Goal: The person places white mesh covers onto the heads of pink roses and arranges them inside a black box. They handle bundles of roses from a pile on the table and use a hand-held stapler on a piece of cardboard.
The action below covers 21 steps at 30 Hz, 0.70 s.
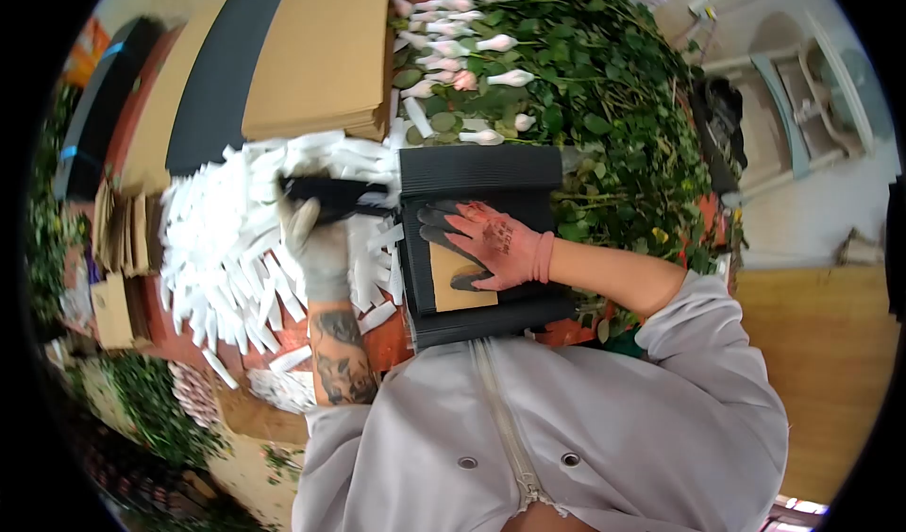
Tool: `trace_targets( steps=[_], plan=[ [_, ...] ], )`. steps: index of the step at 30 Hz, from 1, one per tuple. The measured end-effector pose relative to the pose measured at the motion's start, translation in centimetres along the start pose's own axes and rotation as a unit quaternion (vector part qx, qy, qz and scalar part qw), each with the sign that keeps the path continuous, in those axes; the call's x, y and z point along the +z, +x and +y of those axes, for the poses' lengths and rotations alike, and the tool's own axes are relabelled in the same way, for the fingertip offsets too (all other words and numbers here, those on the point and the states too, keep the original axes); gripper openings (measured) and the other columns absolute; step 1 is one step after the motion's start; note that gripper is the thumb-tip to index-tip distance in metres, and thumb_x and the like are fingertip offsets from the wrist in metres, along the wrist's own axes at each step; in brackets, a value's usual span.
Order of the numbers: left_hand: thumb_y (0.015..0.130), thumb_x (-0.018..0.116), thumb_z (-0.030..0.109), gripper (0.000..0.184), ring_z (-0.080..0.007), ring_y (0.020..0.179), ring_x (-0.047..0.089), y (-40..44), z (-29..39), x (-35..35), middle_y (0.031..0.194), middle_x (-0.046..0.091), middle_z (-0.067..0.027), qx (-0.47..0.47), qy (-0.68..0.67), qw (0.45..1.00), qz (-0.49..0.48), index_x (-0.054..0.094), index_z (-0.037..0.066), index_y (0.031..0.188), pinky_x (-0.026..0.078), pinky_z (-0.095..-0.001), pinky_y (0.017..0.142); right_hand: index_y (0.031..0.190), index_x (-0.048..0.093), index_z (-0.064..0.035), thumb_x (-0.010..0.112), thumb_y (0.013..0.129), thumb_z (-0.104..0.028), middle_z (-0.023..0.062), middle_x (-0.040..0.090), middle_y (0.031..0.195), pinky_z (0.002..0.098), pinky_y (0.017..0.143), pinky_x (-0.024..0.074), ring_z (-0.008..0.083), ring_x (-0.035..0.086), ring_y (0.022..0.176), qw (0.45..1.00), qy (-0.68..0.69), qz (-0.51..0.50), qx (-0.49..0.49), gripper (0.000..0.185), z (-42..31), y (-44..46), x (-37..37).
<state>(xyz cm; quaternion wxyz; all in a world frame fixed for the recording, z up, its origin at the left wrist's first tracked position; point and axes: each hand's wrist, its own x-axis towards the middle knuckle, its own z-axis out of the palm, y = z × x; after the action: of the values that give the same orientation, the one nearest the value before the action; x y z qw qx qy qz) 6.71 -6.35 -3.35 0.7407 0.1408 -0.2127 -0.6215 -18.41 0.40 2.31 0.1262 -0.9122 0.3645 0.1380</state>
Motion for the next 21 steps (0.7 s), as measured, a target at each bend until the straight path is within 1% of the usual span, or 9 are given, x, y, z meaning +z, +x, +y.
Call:
trace_targets(
  steps=[1,3,4,6,7,9,13,15,21],
  plan=[
    [0.071,0.048,-0.005,0.064,-0.0258,0.114,0.046,-0.6,1.1,1.1,0.119,0.048,-0.011,0.06,0.076,0.995,-0.004,0.035,0.006,0.133,0.035,-0.042,0.102,0.131,0.038,-0.0007,0.054,0.076,-0.052,0.0214,0.029,0.14,0.0447,0.11,0.0176,0.0383,0.025,0.131,1.0,0.008,0.015,0.015,0.077,0.2,-0.1,0.4],
    [0.067,0.049,-0.007,0.067,-0.024,0.111,0.047,-2.3,4.1,2.9,0.116,0.048,-0.0101,0.018,0.303,0.953,-0.001,0.036,0.004,0.132,0.036,-0.0398,0.101,0.129,0.042,-0.0029,0.052,0.078,-0.049,0.0183,0.033,0.139,0.0438,0.109,0.0199,0.0362,0.028,0.13,0.993,-0.005,0.114,-0.038,0.069,0.3,-0.5,1.8],
    [0.063,0.05,-0.008,0.069,-0.0252,0.108,0.048,-3.1,5.2,3.2,0.113,0.049,-0.0109,0.025,0.487,0.87,-0.077,0.039,0.004,0.131,0.037,-0.0388,0.098,0.125,0.047,-0.0061,0.051,0.08,-0.049,0.0159,0.037,0.136,0.0431,0.108,0.0223,0.0347,0.03,0.129,0.995,-0.024,0.086,-0.045,0.063,-0.7,-0.9,-0.6],
    [0.055,0.054,-0.004,0.071,-0.0299,0.099,0.05,-4.1,6.7,3.7,0.105,0.051,-0.0139,0.087,0.767,0.587,-0.243,0.046,0.005,0.125,0.039,-0.0392,0.088,0.125,0.048,-0.0082,0.051,0.08,-0.05,0.0152,0.039,0.135,0.0425,0.107,0.0235,0.0338,0.031,0.128,0.994,-0.002,0.112,-0.001,0.062,-2.2,-2.9,-3.5],
    [0.053,0.057,-0.003,0.07,-0.0325,0.095,0.05,-4.4,7.0,3.5,0.103,0.052,-0.015,0.122,0.82,0.468,-0.305,0.048,0.006,0.123,0.039,-0.0412,0.083,0.124,0.05,-0.0102,0.051,0.079,-0.052,0.0146,0.04,0.133,0.042,0.106,0.0248,0.0329,0.032,0.127,0.991,0.011,0.13,0.042,0.061,-2.8,-3.6,-3.7],
    [0.056,0.06,-0.001,0.069,-0.0319,0.099,0.049,-4.2,7.3,0.7,0.106,0.053,-0.0138,0.07,0.859,0.369,-0.348,0.048,0.007,0.123,0.038,-0.0432,0.086,0.125,0.05,-0.0153,0.051,0.078,-0.054,0.0144,0.041,0.132,0.0415,0.106,0.0236,0.0326,0.032,0.127,0.985,0.036,0.152,0.078,0.061,-3.1,-4.0,-1.8],
    [0.058,0.061,0.0,0.068,-0.0323,0.103,0.048,-2.8,6.8,-4.0,0.111,0.053,-0.0128,0.026,0.874,0.33,-0.357,0.047,0.008,0.124,0.037,-0.0433,0.089,0.127,0.049,-0.0218,0.052,0.075,-0.058,0.015,0.039,0.135,0.0415,0.108,0.0188,0.0349,0.03,0.128,0.989,-0.003,0.113,0.096,0.063,-1.9,-3.8,0.5],
    [0.059,0.062,0.001,0.071,-0.0328,0.107,0.047,-2.4,6.8,-5.1,0.117,0.05,-0.0129,0.079,0.865,0.344,-0.356,0.045,0.008,0.127,0.035,-0.0437,0.092,0.128,0.049,-0.0218,0.052,0.075,-0.058,0.0154,0.035,0.139,0.0408,0.108,0.0193,0.0353,0.029,0.129,0.989,0.027,0.084,0.117,0.065,-1.3,-4.7,0.0],
    [0.06,0.065,0.006,0.074,-0.036,0.128,0.03,-1.6,8.2,-1.0,0.132,0.041,-0.0155,0.007,0.893,0.3,-0.336,0.042,0.008,0.13,0.022,-0.0462,0.106,0.128,0.048,-0.0218,0.05,0.076,-0.059,0.0123,0.031,0.142,0.0397,0.108,0.0189,0.0327,0.027,0.13,0.992,0.028,0.075,0.099,0.064,-1.3,-4.0,0.7]
  ],
)
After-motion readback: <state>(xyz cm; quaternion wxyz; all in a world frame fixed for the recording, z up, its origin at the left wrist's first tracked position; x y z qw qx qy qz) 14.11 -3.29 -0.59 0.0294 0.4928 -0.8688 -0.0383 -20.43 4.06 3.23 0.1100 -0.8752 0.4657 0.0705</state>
